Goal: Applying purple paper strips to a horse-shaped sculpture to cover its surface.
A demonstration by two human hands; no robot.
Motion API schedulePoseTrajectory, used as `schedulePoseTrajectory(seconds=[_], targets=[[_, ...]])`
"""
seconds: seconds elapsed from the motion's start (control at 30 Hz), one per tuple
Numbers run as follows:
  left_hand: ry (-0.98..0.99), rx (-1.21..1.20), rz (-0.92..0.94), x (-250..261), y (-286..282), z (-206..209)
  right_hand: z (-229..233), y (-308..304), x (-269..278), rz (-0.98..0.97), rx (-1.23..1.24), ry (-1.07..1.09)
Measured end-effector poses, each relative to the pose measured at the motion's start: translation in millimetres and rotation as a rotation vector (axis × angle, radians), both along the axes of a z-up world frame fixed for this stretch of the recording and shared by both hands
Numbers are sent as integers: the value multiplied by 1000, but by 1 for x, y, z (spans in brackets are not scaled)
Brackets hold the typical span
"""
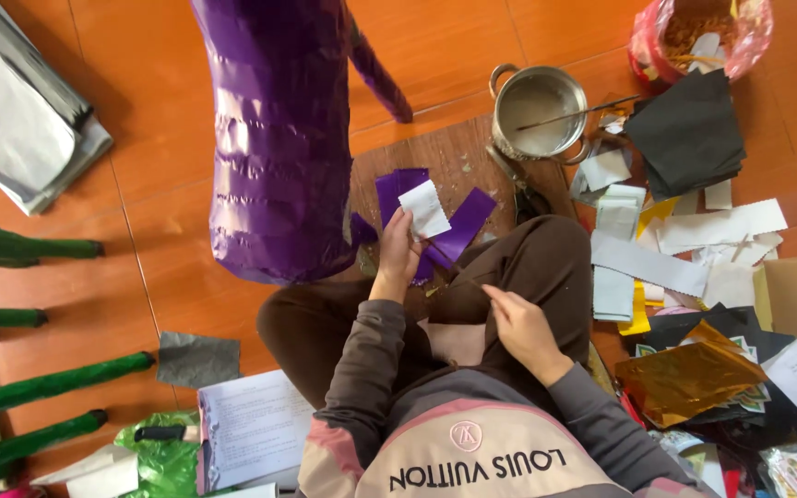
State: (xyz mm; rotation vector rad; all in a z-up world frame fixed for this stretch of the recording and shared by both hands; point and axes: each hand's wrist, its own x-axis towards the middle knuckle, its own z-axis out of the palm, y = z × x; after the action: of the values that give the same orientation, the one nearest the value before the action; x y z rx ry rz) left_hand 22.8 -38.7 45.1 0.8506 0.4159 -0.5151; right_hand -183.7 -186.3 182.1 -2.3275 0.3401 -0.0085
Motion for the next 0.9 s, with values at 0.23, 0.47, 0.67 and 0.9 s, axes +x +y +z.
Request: schedulePoseTrajectory(seconds=[0.23,0.47,0.67,0.9], targets=[[-105,-19,48,-5,-5,52,-3,-19,-7,-48,-86,-200],[-160,43,98,2,-11,71,-6,-32,7,43,-287,-242],[-277,298,42,3,-9,97,4,-34,18,129,-86,-214],[-31,416,-102,-14,-5,108,-35,-125,99,-229,-354,25]])
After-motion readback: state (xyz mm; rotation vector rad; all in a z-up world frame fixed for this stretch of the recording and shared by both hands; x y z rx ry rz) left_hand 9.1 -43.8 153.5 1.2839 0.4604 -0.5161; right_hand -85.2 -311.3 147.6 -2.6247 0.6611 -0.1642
